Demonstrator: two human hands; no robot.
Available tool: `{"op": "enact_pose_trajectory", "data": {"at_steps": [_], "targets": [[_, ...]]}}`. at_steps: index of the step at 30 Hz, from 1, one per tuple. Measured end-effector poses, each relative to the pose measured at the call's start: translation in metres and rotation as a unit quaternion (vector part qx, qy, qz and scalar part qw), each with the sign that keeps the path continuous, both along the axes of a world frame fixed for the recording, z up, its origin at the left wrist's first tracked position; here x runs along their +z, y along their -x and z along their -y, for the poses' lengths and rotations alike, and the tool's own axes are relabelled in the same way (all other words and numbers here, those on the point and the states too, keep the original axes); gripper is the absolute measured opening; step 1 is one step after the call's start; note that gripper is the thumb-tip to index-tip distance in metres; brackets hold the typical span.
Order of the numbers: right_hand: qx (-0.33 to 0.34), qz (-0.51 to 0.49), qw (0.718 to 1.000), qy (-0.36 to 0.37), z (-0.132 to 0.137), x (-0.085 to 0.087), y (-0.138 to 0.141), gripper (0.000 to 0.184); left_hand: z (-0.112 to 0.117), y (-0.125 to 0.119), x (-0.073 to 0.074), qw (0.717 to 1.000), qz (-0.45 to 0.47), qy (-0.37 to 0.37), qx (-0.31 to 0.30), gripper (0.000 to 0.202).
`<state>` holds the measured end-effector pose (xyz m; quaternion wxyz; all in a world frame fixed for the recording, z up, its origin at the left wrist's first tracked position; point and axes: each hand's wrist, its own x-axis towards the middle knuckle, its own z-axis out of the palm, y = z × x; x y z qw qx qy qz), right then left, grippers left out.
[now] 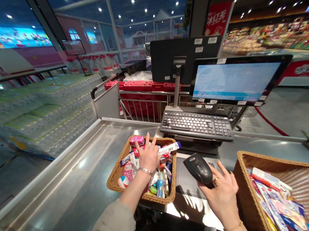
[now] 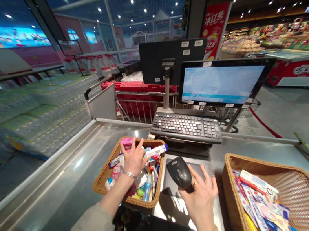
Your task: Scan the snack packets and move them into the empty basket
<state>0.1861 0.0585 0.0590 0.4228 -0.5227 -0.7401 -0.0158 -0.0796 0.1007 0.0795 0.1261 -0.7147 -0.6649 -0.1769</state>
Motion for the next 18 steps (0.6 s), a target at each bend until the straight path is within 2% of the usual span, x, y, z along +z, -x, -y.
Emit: {"op": "enact_pose_trajectory", "data": {"at_steps": [6, 12, 18], "targets": [[-0.016, 0.010, 1.000, 0.016, 0.000, -0.004, -0.006, 0.016, -0.005, -0.019, 0.007, 1.000, -0.003, -0.023, -0.012, 0.008], [-0.035, 0.025, 0.999, 0.015, 0.001, -0.002, -0.011, 0.019, -0.012, -0.036, 0.007, 0.999, 0.000, -0.023, -0.030, 0.009], [-0.052, 0.038, 0.998, 0.004, 0.001, -0.001, -0.015, 0.022, -0.017, -0.051, 0.007, 0.997, -0.026, -0.070, -0.034, 0.009]]}}
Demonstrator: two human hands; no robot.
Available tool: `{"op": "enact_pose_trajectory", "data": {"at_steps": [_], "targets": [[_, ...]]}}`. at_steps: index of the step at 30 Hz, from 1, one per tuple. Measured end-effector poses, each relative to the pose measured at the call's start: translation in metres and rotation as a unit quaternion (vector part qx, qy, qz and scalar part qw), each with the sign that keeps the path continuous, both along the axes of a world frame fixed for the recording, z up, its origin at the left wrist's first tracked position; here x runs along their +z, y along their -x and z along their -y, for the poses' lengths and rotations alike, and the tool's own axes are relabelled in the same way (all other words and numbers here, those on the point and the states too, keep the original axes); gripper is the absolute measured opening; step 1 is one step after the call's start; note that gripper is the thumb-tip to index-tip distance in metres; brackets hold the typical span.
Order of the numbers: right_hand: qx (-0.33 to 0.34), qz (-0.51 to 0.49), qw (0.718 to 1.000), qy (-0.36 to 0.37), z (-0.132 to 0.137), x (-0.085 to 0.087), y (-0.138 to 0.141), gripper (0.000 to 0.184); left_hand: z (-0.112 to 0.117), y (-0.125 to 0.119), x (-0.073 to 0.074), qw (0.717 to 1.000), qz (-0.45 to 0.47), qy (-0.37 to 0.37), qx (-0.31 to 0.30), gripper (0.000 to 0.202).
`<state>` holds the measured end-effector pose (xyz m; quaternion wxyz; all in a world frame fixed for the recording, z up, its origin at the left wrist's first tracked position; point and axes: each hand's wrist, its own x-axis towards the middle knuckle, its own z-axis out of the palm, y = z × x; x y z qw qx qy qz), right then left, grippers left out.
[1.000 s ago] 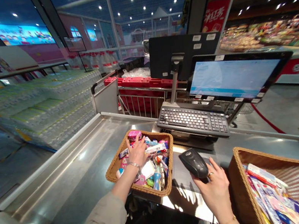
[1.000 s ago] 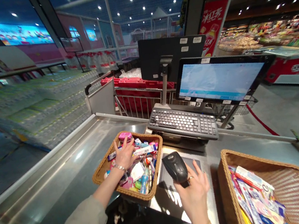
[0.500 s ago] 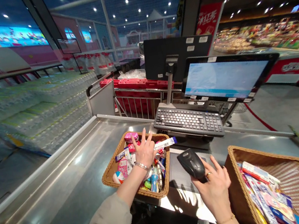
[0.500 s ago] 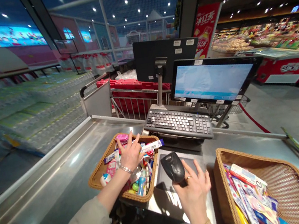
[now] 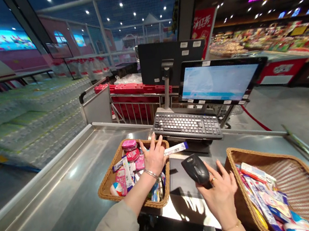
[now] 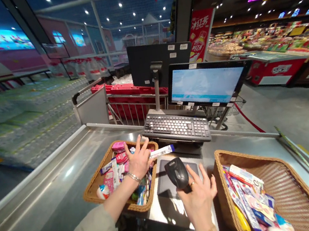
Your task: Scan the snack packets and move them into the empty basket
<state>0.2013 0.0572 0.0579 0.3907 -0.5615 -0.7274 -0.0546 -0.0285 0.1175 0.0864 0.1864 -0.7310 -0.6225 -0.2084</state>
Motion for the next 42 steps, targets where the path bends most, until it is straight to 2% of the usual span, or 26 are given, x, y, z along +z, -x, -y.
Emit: {"op": "enact_pose_trajectory", "data": {"at_steps": [14, 42], "targets": [[-0.012, -0.003, 1.000, -0.022, 0.000, 0.005, -0.008, 0.015, -0.010, -0.017, 0.001, 0.999, -0.015, -0.020, -0.027, 0.007], [-0.031, 0.014, 0.999, -0.006, 0.004, 0.006, -0.023, 0.022, -0.020, -0.037, 0.006, 0.999, -0.009, -0.020, -0.049, 0.003]]}}
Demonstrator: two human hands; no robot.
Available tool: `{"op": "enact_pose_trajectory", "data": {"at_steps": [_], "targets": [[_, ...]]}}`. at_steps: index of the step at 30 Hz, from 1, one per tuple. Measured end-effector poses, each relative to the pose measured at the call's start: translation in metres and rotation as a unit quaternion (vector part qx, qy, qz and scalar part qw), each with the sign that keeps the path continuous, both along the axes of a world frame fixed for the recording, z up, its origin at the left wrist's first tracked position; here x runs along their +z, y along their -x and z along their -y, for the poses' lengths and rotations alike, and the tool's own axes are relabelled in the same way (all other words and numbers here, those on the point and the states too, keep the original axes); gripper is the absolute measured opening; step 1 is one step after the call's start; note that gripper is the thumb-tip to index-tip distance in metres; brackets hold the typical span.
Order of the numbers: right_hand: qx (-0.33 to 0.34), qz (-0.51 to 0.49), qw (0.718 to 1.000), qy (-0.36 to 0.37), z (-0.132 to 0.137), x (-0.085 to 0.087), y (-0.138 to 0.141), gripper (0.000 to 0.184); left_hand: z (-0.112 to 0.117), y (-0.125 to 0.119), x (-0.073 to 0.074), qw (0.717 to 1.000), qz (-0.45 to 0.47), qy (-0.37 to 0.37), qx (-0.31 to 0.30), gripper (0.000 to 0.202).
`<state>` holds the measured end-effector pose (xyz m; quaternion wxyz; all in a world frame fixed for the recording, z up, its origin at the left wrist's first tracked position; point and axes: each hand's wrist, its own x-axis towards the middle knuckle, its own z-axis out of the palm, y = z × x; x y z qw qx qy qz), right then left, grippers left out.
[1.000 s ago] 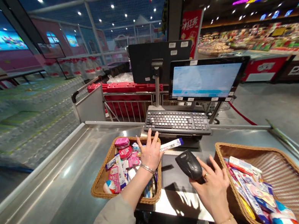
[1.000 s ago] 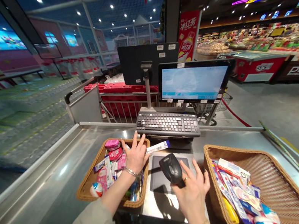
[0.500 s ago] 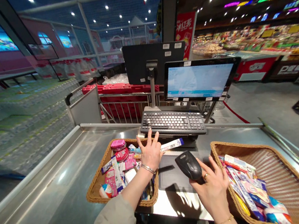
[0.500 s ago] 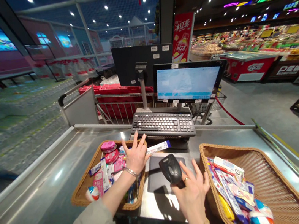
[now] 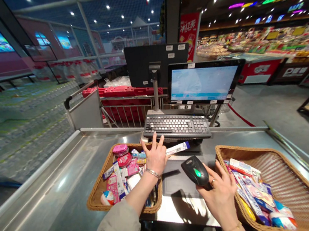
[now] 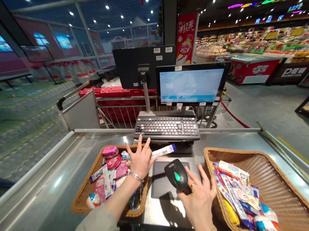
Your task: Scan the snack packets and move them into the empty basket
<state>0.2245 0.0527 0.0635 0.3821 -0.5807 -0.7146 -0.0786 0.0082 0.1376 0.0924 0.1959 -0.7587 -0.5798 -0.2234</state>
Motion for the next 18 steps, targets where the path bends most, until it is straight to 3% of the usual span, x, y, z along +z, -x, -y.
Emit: {"op": "enact_pose_trajectory", "data": {"at_steps": [11, 18], "targets": [[-0.015, -0.008, 1.000, 0.004, 0.002, -0.003, -0.010, 0.019, 0.000, -0.006, 0.004, 1.000, 0.011, 0.012, -0.014, 0.005], [-0.055, -0.021, 0.998, -0.008, 0.005, -0.003, -0.024, 0.019, -0.007, -0.022, 0.008, 0.999, 0.008, 0.007, -0.045, 0.011]]}}
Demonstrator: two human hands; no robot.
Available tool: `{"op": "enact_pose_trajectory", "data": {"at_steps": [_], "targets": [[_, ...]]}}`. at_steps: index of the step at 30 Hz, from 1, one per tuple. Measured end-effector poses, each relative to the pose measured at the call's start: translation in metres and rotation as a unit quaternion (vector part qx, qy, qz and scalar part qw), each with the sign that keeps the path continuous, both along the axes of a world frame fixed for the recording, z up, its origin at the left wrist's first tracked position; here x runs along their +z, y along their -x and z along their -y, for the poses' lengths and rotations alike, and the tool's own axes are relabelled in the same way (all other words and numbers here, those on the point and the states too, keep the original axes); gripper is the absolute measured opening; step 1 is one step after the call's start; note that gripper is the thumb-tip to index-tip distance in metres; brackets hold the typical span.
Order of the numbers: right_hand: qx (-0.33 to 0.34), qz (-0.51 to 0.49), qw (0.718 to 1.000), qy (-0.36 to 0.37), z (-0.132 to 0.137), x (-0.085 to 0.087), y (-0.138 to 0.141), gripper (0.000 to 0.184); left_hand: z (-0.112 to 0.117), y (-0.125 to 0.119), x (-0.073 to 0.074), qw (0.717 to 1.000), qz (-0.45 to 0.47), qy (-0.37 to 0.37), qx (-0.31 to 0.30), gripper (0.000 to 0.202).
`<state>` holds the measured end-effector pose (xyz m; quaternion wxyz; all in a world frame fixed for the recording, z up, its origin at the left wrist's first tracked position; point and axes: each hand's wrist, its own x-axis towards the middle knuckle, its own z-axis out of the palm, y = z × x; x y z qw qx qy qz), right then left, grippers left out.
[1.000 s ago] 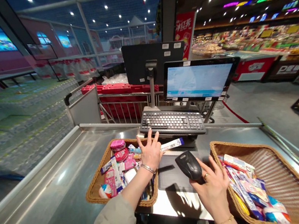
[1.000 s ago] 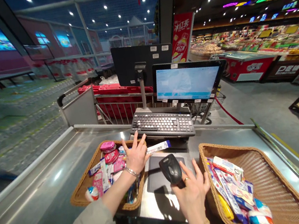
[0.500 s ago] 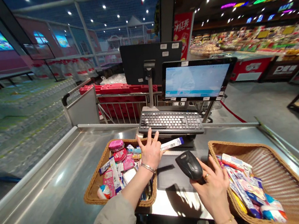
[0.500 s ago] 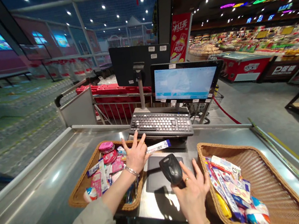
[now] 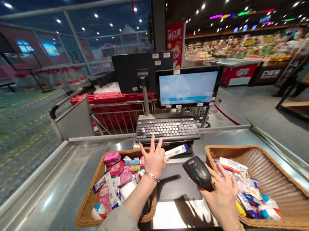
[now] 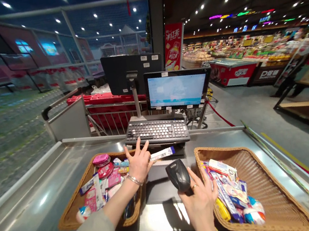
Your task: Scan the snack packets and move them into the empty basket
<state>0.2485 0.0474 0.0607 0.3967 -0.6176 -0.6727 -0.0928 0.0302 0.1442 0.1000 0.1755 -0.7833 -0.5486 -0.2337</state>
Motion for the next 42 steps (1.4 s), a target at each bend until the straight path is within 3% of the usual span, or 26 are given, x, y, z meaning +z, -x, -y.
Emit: {"op": "enact_pose_trajectory", "data": {"at_steps": [11, 17, 36, 42], "targets": [[-0.072, 0.006, 0.997, -0.031, 0.007, 0.005, -0.027, 0.031, -0.011, -0.032, 0.005, 0.999, -0.007, -0.003, -0.050, 0.014], [-0.115, 0.012, 0.993, -0.037, 0.011, 0.002, -0.040, 0.028, -0.015, -0.050, 0.008, 0.997, 0.003, -0.006, -0.077, 0.011], [-0.195, -0.017, 0.980, -0.048, 0.028, 0.001, -0.071, 0.050, -0.036, -0.094, 0.002, 0.989, -0.008, -0.033, -0.147, 0.008], [-0.214, -0.049, 0.975, -0.044, 0.032, 0.001, -0.079, 0.041, -0.042, -0.108, 0.001, 0.984, -0.013, -0.036, -0.176, 0.008]]}}
